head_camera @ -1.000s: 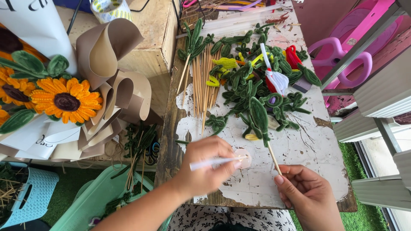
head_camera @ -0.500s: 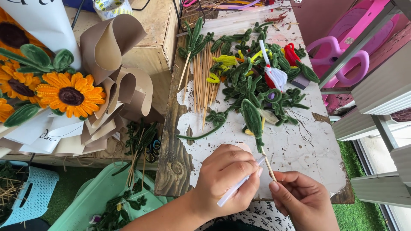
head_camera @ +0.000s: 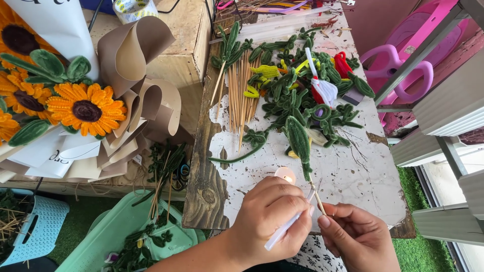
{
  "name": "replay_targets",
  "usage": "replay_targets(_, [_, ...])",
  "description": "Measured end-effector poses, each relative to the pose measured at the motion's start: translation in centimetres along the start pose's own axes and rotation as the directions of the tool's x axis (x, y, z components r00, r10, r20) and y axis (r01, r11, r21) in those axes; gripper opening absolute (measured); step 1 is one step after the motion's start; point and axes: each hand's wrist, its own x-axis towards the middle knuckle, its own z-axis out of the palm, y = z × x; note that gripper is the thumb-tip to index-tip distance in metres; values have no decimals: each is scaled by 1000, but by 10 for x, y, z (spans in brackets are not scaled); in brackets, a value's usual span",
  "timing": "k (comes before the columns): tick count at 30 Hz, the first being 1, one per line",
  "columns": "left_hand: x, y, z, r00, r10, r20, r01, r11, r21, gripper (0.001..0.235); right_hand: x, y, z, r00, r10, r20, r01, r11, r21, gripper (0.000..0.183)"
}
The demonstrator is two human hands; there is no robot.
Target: Assembling green fuzzy stems into a decorative cactus shape using a candle to melt adhesive for joining parts.
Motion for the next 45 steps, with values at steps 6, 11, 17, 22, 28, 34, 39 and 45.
replay_targets(6, [-5, 2, 5, 992, -122, -21, 119, 988, -95, 9, -2, 4, 0, 999, -34, 12, 33, 996, 86, 19])
replay_targets(11, [-6, -4, 4, 972, -231, -50, 228, 972, -65, 17, -6, -1, 1, 997, 52, -53, -46, 994, 101, 20])
replay_targets(17, [-10, -14, 4, 979, -196, -56, 199, 978, 53, 21, -7, -3, -1, 972, 190, -141, -180, 980, 83, 23])
replay_targets(22, [1, -20, -8, 1000, -30, -3, 30, 979, 203, 23, -7, 11, -13, 999, 46, 3, -45, 991, 125, 21])
replay_targets(28, [22, -51, -48, 994, -11, -110, 37, 971, 237, 19, -5, 2, -24, 998, 24, -62, -12, 982, 186, 26])
replay_targets(34, [13, -111, -64, 992, -118, 47, 109, 982, 153, 39, 0, -19, -21, 950, -301, 82, 266, 918, 294, 24])
replay_targets(39, [32, -137, -44, 930, -74, 361, 87, 996, -20, 50, 1, -22, -36, 955, -289, -74, 298, 931, 213, 22])
replay_targets(45, [69, -161, -4, 904, 143, 404, -211, 969, 129, 32, 3, -19, -51, 959, -244, -144, 266, 950, 162, 23])
